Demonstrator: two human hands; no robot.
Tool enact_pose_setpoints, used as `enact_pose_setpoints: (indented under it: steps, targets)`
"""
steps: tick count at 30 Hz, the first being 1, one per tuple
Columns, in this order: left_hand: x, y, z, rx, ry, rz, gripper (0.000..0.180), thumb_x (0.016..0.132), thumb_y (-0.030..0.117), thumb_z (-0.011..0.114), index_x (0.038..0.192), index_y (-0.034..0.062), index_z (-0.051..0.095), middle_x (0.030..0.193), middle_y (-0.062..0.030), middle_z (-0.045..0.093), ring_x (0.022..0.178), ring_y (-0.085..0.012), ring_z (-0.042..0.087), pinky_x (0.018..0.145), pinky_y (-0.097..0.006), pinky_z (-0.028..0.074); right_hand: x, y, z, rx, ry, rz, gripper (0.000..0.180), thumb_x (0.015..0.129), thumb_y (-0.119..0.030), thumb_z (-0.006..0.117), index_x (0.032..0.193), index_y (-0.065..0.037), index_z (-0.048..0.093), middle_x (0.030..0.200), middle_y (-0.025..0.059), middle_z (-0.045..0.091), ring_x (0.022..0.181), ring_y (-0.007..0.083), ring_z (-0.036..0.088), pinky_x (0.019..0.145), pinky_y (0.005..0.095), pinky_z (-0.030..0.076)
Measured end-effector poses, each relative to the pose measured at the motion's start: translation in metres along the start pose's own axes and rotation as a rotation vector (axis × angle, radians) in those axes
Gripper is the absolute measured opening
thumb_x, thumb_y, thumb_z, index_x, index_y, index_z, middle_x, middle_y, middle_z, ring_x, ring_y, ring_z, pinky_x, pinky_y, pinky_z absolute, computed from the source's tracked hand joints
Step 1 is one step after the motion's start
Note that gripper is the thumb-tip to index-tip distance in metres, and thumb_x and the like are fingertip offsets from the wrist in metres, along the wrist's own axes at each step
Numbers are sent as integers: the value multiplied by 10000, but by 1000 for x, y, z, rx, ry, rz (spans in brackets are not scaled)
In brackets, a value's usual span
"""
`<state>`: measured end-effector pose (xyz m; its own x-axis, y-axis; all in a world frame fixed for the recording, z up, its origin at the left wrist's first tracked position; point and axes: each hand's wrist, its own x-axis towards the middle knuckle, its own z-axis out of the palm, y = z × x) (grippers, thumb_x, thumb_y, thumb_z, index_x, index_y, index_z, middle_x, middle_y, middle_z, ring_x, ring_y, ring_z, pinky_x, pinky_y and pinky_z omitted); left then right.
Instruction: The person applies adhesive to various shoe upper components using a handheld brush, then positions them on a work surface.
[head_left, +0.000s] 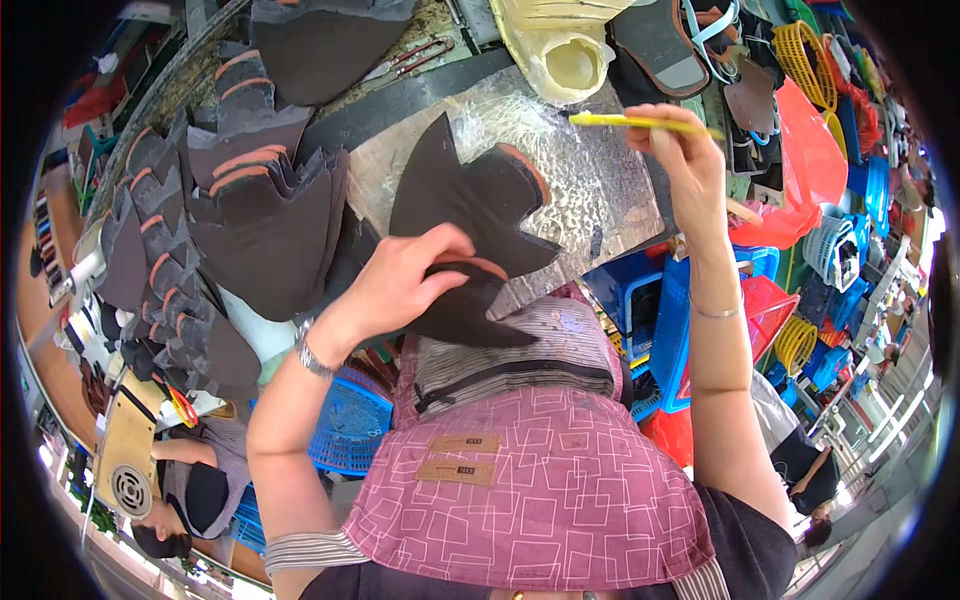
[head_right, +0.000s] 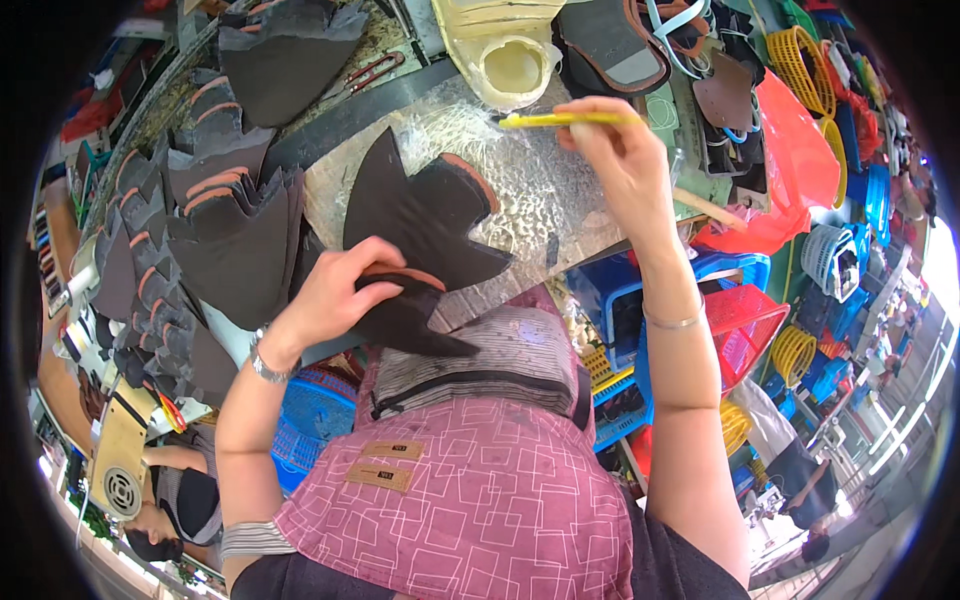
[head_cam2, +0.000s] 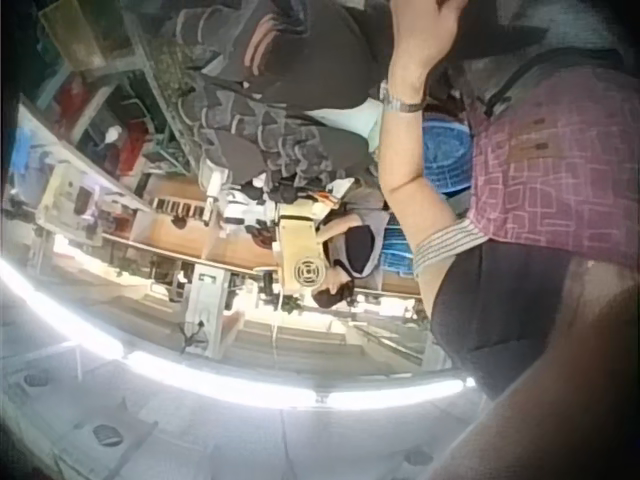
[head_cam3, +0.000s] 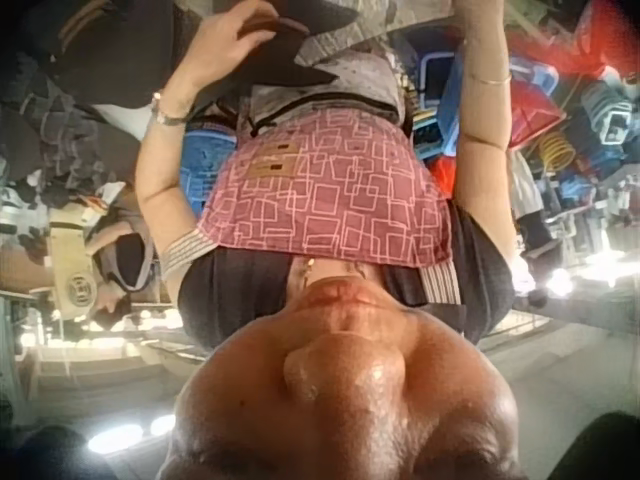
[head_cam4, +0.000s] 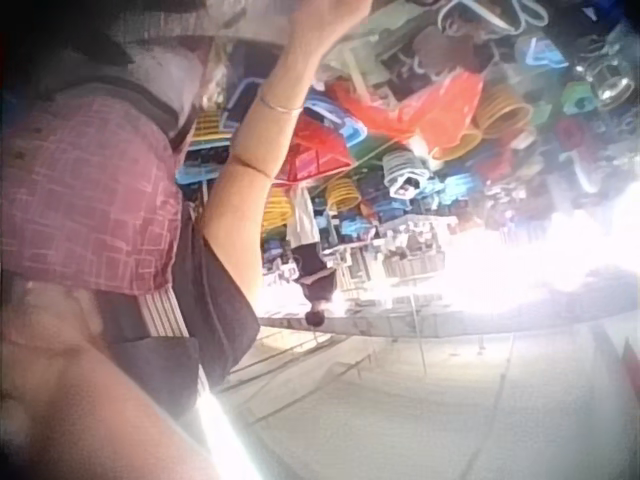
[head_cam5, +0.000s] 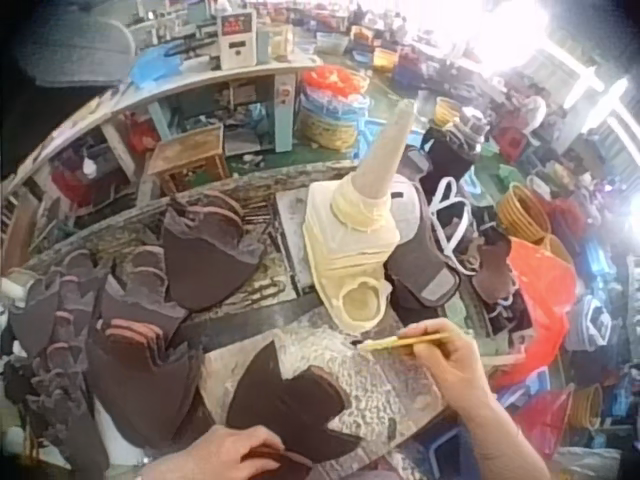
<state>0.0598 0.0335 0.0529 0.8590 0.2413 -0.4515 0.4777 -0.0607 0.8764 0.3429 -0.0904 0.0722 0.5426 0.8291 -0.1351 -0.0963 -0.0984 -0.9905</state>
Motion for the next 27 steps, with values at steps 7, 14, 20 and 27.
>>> enact_pose_setpoints:
  steps: [7,14,20,27]
  targets:
    - [97,-8,22,710,293,635,227,691,29,616,901,55,533,895,-76,548,850,-260,562,716,-364,466,64,40,17,-584,194,-337,164,890,-134,581,915,24,621,680,55,644,596,94,604,552,222,483]
    - [47,-44,49,837,386,606,425,719,151,660,1098,7,533,1116,-123,499,1095,-287,471,915,-390,433,42,47,-4,189,84,251,195,939,-182,509,950,2,570,783,83,645,587,113,606,520,228,515]
    - [40,-65,53,820,357,599,460,761,189,669,1153,3,516,1194,-168,457,1188,-334,411,987,-439,390,20,54,69,-859,-233,28,358,714,-281,748,883,-31,555,625,58,593,621,144,612,572,261,472]
    - [46,-66,56,802,399,659,489,713,180,688,1137,-2,523,1181,-163,474,1176,-327,430,986,-432,390,-59,87,36,-633,-66,-170,250,704,-106,739,827,-57,527,786,101,649,675,202,649,641,306,513]
